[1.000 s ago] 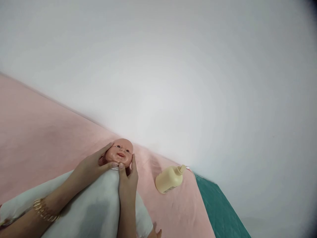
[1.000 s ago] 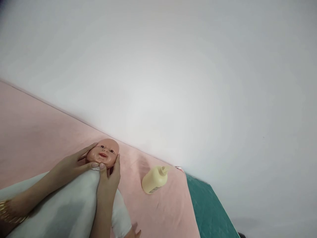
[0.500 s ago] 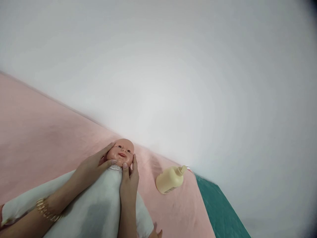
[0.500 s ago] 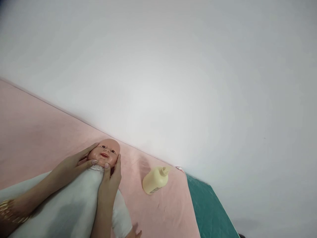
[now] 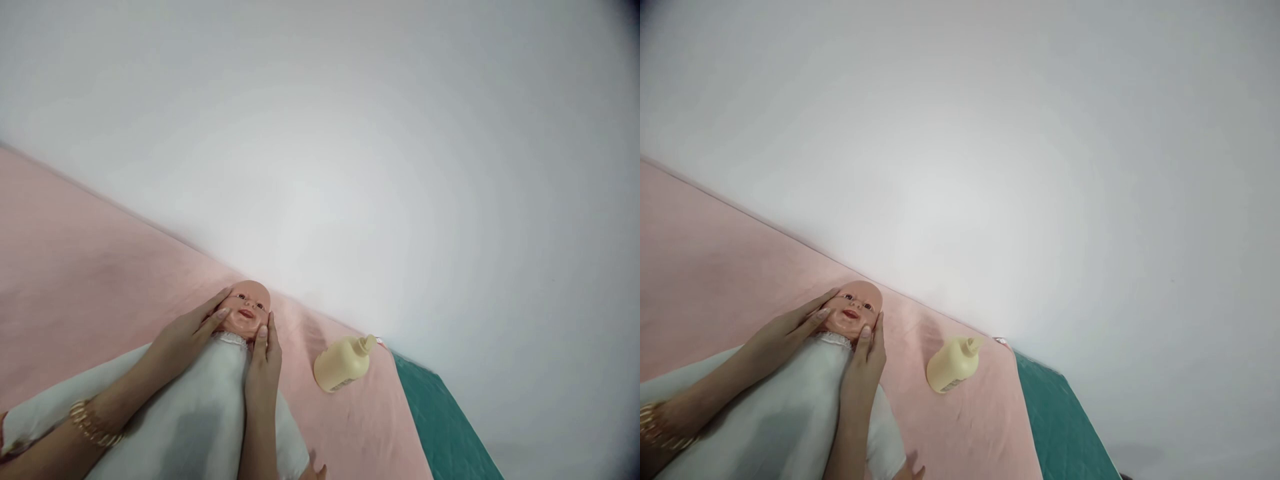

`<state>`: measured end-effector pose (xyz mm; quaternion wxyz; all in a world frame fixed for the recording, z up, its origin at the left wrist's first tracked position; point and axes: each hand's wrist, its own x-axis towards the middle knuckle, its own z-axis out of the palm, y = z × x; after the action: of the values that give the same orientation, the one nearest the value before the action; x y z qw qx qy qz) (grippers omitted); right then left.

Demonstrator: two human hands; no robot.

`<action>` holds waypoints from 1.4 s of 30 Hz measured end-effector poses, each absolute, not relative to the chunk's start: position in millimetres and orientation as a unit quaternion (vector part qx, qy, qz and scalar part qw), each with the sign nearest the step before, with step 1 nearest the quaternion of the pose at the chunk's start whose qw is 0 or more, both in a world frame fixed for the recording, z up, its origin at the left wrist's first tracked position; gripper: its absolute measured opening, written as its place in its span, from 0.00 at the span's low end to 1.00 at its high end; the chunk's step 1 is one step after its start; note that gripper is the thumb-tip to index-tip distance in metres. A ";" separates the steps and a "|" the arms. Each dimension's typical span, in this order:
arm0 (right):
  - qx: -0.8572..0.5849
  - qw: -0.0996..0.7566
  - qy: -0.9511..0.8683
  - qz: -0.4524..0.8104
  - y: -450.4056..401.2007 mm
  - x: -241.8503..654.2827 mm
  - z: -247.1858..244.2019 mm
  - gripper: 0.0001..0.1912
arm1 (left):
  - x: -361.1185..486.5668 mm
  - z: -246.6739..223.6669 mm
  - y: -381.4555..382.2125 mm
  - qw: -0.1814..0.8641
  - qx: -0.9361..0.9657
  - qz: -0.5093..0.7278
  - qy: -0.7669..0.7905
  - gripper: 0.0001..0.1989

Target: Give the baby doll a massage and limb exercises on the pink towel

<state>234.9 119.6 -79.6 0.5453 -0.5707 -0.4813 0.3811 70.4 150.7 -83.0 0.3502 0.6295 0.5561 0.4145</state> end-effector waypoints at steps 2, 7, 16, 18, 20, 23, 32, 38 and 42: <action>-0.570 0.540 -0.480 0.390 117.4 231.8 -74.3 0.40 | 70.5 -78.9 148.9 0.370 0.621 0.393 0.569 0.39; -0.546 0.586 -0.444 0.401 115.4 223.5 -74.1 0.44 | 71.9 -76.2 146.9 0.378 0.606 0.390 0.581 0.39; -0.558 0.585 -0.439 0.392 116.5 222.8 -77.9 0.42 | 71.7 -80.9 147.9 0.384 0.603 0.398 0.574 0.42; -0.563 0.574 -0.449 0.389 116.2 225.0 -76.9 0.40 | 69.5 -81.7 148.7 0.383 0.613 0.386 0.573 0.40; -0.567 0.557 -0.466 0.390 116.0 227.7 -75.4 0.39 | 68.2 -83.3 150.1 0.375 0.622 0.382 0.571 0.39; -0.573 0.535 -0.484 0.389 116.6 232.0 -75.3 0.38 | 68.6 -86.8 152.6 0.368 0.625 0.392 0.565 0.40; -0.567 0.553 -0.484 0.373 122.1 236.2 -88.3 0.37 | 71.0 -83.5 152.9 0.387 0.604 0.433 0.546 0.38; -0.572 0.546 -0.473 0.388 115.1 229.0 -73.4 0.40 | 70.2 -75.2 147.6 0.393 0.592 0.395 0.583 0.36; -0.560 0.544 -0.473 0.408 114.4 228.0 -72.2 0.44 | 72.4 -72.1 144.4 0.399 0.584 0.389 0.591 0.42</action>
<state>228.0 114.4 -72.2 0.5444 -0.5600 -0.4729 0.4079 72.4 144.4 -72.1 0.3985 0.5837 0.5912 0.3886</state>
